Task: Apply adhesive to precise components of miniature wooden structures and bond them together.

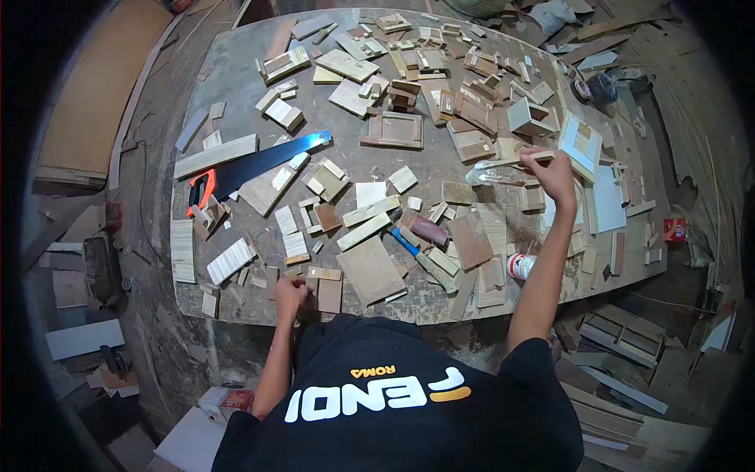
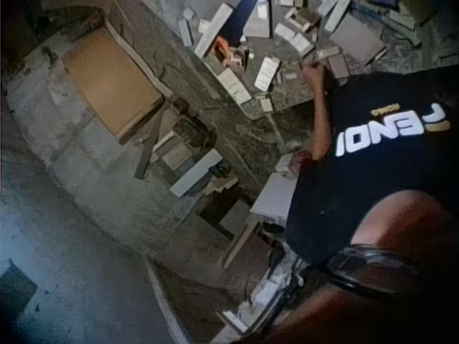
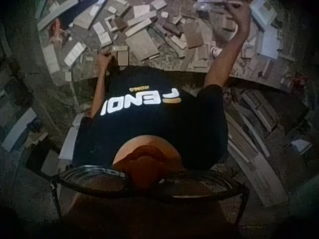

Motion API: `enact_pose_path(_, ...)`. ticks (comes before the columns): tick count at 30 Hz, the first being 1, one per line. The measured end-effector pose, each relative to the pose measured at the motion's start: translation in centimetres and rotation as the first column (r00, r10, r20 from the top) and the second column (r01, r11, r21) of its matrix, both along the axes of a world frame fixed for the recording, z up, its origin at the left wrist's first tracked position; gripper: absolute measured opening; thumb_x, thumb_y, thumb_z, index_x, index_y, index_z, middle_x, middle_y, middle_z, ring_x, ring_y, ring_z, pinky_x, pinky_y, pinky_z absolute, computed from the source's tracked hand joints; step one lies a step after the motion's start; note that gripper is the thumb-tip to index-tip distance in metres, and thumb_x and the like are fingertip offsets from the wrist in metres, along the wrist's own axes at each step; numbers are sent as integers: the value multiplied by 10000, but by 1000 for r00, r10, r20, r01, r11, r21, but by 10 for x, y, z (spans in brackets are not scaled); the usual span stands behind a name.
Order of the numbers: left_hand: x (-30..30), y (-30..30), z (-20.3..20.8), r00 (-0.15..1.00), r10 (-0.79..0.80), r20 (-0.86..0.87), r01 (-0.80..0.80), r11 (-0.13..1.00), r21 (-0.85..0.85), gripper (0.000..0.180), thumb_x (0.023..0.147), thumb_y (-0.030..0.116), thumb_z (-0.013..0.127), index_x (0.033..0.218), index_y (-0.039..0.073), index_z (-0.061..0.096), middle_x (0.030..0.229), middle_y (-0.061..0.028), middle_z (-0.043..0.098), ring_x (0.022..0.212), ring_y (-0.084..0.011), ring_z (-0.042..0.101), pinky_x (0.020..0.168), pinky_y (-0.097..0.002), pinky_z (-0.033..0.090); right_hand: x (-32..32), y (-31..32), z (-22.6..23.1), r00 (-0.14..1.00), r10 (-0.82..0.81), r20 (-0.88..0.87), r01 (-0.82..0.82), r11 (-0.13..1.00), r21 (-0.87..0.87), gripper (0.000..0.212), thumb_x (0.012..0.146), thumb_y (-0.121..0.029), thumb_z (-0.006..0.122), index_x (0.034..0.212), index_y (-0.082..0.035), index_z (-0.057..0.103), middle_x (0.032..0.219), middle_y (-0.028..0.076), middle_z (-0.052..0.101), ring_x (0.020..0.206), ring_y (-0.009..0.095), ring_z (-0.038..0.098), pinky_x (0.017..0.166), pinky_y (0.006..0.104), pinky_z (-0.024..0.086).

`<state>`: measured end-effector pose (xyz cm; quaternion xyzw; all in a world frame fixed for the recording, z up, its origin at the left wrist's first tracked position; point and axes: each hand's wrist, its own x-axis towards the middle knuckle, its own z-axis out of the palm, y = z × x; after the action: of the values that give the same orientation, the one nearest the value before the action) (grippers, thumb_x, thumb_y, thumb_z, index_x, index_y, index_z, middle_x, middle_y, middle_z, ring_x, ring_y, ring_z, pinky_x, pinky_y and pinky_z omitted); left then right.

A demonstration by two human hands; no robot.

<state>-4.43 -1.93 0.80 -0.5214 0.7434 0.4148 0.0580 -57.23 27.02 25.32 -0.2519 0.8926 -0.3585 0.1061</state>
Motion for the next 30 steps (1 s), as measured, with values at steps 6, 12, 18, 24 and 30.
enact_pose_path(6, 1, 18, 15, 992, -41, -120, 14, 975, -220, 363, 716, 155, 779, 1056, 48, 708, 818, -141, 702, 738, -279, 687, 677, -381, 536, 83, 45, 41, 973, -23, 228, 113, 913, -391, 199, 875, -100, 705, 1013, 43, 704, 934, 111, 688, 812, 169, 664, 723, 295, 588)
enact_pose_path(12, 3, 42, 40, 985, -154, -81, 126, 951, -282, 491, 693, 310, 800, 1099, 63, 676, 915, -138, 668, 850, -318, 656, 742, -416, 526, 163, 81, 25, 963, 146, 225, 69, 674, -736, 251, 902, -173, 688, 1032, 37, 642, 994, 155, 638, 814, 216, 648, 669, 283, 544)
enact_pose_path(18, 16, 38, 37, 972, -233, -32, 215, 935, -283, 497, 679, 260, 773, 1093, 16, 646, 976, -203, 648, 960, -368, 632, 811, -443, 515, 228, 71, 4, 902, 116, 417, 338, 411, -847, 270, 885, -196, 712, 1015, 31, 644, 901, 141, 668, 769, 220, 661, 603, 276, 541)
enact_pose_path(24, 32, 24, 39, 950, -168, -264, 87, 952, -292, 445, 693, 258, 789, 1049, 8, 695, 919, -174, 715, 785, -290, 697, 715, -386, 551, 278, 37, -3, 759, -92, 644, 621, 398, -675, 365, 887, -362, 711, 940, -7, 643, 770, 105, 675, 595, 196, 654, 491, 236, 497)
enact_pose_path(30, 23, 12, 141, 648, 439, -623, 202, 689, 696, 387, 922, 169, 671, 1244, -34, 601, 1067, -89, 689, 806, -95, 645, 687, -212, 502, 330, -8, 15, 732, -125, 669, 632, 491, -600, 375, 892, -421, 696, 877, -52, 628, 692, 60, 649, 583, 144, 607, 500, 206, 434)
